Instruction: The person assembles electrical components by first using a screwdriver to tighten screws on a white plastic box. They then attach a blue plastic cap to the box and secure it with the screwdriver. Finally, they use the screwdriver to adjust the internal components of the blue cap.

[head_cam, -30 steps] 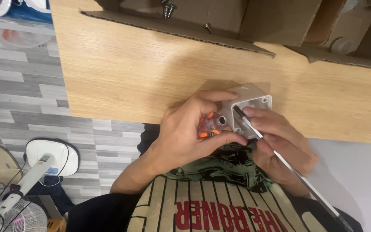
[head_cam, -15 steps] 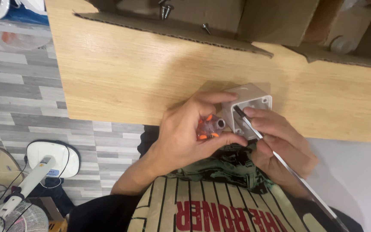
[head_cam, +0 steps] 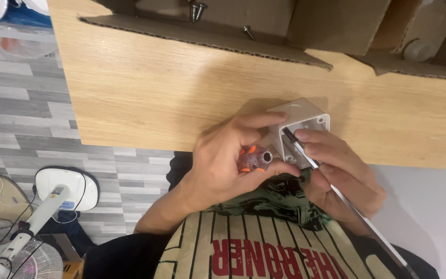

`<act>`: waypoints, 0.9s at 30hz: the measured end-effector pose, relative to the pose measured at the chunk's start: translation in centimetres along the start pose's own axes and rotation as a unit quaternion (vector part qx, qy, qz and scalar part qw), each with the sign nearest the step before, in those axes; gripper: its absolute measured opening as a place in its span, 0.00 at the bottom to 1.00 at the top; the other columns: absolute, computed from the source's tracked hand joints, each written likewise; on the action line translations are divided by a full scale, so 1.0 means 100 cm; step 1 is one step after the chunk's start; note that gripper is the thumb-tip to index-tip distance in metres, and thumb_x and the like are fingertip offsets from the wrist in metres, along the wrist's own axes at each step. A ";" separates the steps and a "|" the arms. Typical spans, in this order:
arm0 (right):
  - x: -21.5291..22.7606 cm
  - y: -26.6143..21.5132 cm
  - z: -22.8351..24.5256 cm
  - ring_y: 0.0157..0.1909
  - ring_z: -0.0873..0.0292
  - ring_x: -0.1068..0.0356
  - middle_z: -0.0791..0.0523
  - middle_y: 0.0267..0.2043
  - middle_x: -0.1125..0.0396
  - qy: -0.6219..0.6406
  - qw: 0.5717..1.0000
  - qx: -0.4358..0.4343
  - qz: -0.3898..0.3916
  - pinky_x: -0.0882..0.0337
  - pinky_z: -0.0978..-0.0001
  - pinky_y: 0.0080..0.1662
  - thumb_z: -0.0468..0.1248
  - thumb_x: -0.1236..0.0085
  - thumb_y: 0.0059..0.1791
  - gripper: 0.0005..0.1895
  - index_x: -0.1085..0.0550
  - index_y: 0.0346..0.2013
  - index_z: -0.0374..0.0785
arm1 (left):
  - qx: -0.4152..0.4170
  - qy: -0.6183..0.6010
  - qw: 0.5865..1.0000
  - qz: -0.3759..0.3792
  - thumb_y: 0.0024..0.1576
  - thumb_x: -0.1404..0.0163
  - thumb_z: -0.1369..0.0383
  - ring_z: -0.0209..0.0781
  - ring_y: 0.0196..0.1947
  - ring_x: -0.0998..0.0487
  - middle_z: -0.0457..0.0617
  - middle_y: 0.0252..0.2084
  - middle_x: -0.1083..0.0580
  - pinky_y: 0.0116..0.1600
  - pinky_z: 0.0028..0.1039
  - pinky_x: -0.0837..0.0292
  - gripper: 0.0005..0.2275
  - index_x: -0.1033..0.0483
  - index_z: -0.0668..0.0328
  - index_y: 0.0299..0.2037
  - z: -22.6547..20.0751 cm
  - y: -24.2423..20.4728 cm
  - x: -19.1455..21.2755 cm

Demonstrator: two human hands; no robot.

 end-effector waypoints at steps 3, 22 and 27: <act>-0.001 0.010 0.008 0.63 0.23 0.24 0.36 0.57 0.34 -0.014 0.999 0.036 -0.010 0.16 0.32 0.67 0.28 0.56 0.60 0.06 0.39 0.48 0.24 | -0.010 -0.007 1.000 0.003 0.54 0.27 0.59 0.56 0.56 0.11 0.60 0.58 0.22 0.54 0.35 0.09 0.27 0.35 0.64 0.46 -0.001 0.001 0.000; -0.002 0.008 0.002 0.64 0.25 0.24 0.35 0.58 0.32 0.014 0.999 0.049 -0.016 0.16 0.33 0.69 0.28 0.51 0.59 0.10 0.37 0.52 0.23 | -0.019 -0.009 1.000 -0.001 0.54 0.29 0.60 0.61 0.57 0.12 0.65 0.57 0.22 0.54 0.36 0.07 0.27 0.36 0.66 0.46 0.002 -0.001 -0.005; -0.001 0.007 0.006 0.55 0.25 0.21 0.33 0.52 0.32 -0.009 0.991 0.115 -0.060 0.14 0.31 0.61 0.31 0.53 0.61 0.09 0.37 0.50 0.24 | -0.004 0.002 1.000 0.006 0.54 0.29 0.58 0.58 0.57 0.13 0.64 0.57 0.21 0.54 0.36 0.08 0.26 0.35 0.66 0.45 0.002 -0.002 -0.005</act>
Point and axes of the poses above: each hand's wrist, its own y-axis towards the middle knuckle, its own x-axis out of the back of the hand, z = x × y, the point moved 8 cm from there along y, towards the middle knuckle
